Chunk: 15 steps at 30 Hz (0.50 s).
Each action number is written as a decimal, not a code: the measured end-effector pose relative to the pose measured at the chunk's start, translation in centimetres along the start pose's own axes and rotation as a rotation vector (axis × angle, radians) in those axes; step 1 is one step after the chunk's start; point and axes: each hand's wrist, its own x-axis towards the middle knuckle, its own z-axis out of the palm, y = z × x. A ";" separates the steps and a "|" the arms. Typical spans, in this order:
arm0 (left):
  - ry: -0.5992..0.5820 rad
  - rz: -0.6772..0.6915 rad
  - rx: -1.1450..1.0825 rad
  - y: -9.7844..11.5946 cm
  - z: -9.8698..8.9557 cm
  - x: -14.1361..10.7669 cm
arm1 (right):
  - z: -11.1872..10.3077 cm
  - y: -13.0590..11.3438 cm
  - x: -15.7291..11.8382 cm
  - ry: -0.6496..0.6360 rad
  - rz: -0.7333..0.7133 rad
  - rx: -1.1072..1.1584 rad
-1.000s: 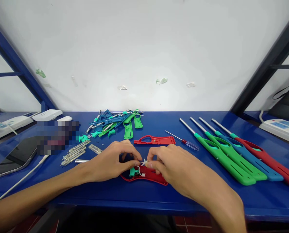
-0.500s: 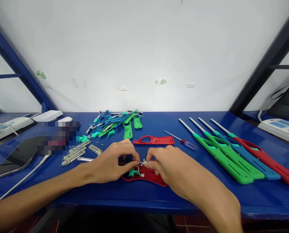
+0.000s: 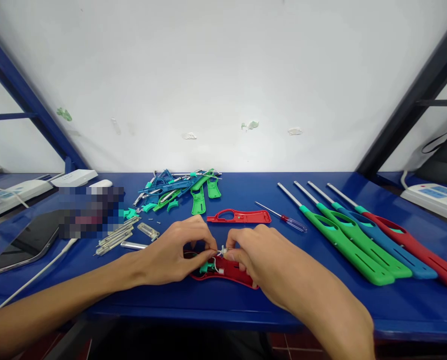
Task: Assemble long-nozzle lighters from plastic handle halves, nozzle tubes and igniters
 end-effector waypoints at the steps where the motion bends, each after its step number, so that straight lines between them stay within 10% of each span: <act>1: 0.001 0.002 0.000 0.0 0.0 0.0 | 0.0 0.0 0.0 0.001 -0.009 -0.008; 15: 0.002 0.027 0.002 -0.2 0.1 0.0 | -0.6 -1.3 0.2 -0.017 0.015 -0.075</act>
